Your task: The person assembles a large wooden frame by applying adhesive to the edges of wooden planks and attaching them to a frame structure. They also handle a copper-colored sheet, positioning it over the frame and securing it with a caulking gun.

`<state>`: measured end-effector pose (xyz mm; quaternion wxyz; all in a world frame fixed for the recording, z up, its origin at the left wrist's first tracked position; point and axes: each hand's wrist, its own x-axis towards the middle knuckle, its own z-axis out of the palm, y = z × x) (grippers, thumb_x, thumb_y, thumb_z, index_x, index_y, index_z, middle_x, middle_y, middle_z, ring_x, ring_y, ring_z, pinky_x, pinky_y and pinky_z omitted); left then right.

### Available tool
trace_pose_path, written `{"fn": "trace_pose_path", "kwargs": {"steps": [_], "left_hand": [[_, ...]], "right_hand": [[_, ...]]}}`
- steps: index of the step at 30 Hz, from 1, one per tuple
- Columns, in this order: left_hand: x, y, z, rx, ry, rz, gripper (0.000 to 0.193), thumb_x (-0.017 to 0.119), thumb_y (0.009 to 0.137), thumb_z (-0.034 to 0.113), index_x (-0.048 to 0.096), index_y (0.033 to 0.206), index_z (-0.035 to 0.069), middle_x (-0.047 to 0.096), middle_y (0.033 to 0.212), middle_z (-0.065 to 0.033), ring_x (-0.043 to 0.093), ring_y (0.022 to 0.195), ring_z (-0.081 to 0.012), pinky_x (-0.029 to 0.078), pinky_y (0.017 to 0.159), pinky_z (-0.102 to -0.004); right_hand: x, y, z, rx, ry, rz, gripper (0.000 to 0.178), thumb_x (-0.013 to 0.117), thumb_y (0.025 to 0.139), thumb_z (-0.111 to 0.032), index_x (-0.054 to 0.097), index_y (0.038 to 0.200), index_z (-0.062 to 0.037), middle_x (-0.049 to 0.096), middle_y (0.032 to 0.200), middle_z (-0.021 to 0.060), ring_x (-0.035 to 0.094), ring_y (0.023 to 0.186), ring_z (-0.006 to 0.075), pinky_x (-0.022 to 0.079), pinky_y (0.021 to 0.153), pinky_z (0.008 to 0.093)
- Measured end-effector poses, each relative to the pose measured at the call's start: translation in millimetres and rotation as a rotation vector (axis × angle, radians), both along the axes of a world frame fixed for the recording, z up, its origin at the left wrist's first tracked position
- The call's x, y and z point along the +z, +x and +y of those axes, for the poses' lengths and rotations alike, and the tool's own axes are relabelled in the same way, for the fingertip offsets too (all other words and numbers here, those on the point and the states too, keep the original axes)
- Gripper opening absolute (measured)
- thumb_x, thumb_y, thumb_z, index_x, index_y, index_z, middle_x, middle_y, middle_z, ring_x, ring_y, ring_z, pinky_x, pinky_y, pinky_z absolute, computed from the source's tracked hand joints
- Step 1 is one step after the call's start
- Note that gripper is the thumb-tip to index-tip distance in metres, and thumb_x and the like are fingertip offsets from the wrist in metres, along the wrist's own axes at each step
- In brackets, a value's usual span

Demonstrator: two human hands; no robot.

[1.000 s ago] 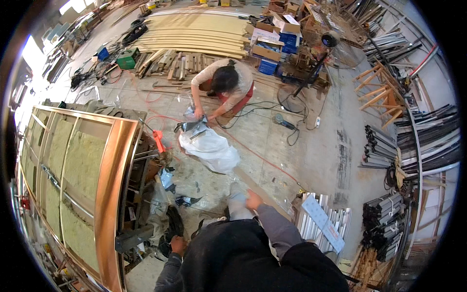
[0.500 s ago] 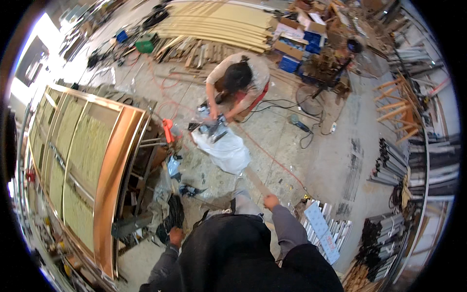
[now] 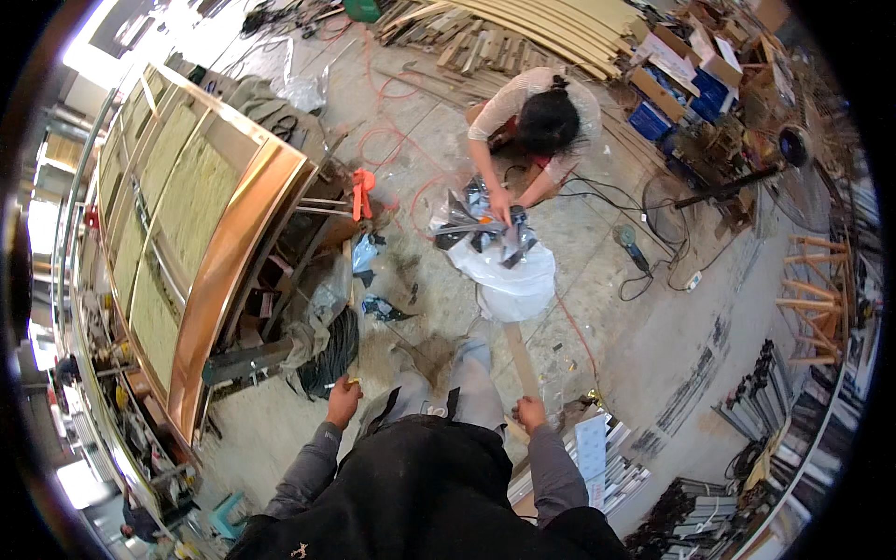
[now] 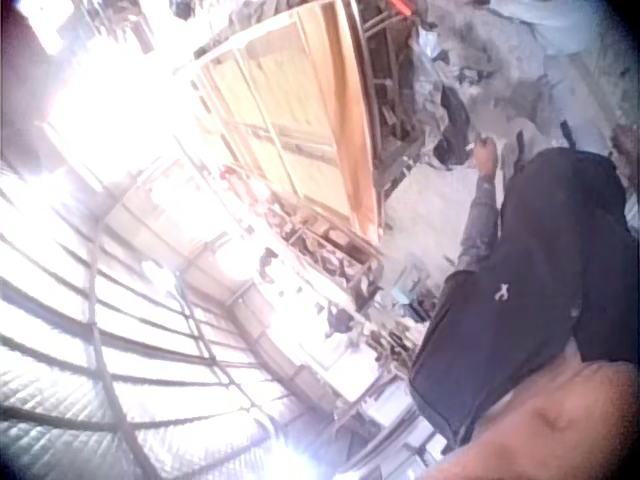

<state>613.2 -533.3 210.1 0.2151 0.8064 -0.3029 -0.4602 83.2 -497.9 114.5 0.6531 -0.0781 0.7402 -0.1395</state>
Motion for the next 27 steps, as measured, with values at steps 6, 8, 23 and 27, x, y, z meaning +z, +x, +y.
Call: {"fn": "trace_pose_path", "kwargs": {"steps": [6,8,23,27], "left_hand": [[-7.4,1.5,20.5,0.045,-0.065,-0.011,0.062,0.064,0.095,0.02,0.052,0.147,-0.011,0.076,0.103,-0.0206,0.073,0.087,-0.0248,0.056,0.08,-0.0366],[-5.2,6.8,36.8,0.092,-0.001,0.004,0.062,0.063,0.095,0.019,0.051,0.147,-0.011,0.076,0.1,-0.0195,0.073,0.085,-0.0239,0.056,0.076,-0.0364],[-106.4,124.4,326.9,0.351,0.131,0.264,0.064,0.061,0.092,0.011,0.044,0.149,-0.014,0.069,0.102,-0.0176,0.07,0.082,-0.0268,0.057,0.063,-0.038],[-119.0,136.1,390.3,0.598,0.264,0.416,0.066,0.059,0.091,0.014,0.043,0.151,-0.009,0.066,0.089,-0.016,0.068,0.063,-0.0257,0.049,0.048,-0.0376]], "right_hand": [[27.2,-14.0,-77.4,0.034,-0.153,0.075,0.048,0.058,0.103,-0.021,0.053,0.147,-0.0025,0.074,0.094,0.0118,0.068,0.069,0.0177,0.051,0.057,0.0329],[45.1,-15.6,-91.2,0.045,-0.171,0.106,0.049,0.057,0.105,-0.022,0.051,0.15,-0.0021,0.075,0.097,0.0124,0.068,0.069,0.0178,0.051,0.057,0.0322],[79.0,104.1,69.1,0.201,-0.098,0.147,0.032,0.061,0.099,-0.021,0.068,0.125,-0.0036,0.073,0.088,0.0117,0.068,0.066,0.0205,0.047,0.052,0.0351],[77.1,104.1,127.7,0.294,-0.088,0.244,0.035,0.062,0.099,-0.023,0.068,0.128,-0.0034,0.075,0.092,0.0108,0.069,0.069,0.021,0.05,0.055,0.0359]]}}
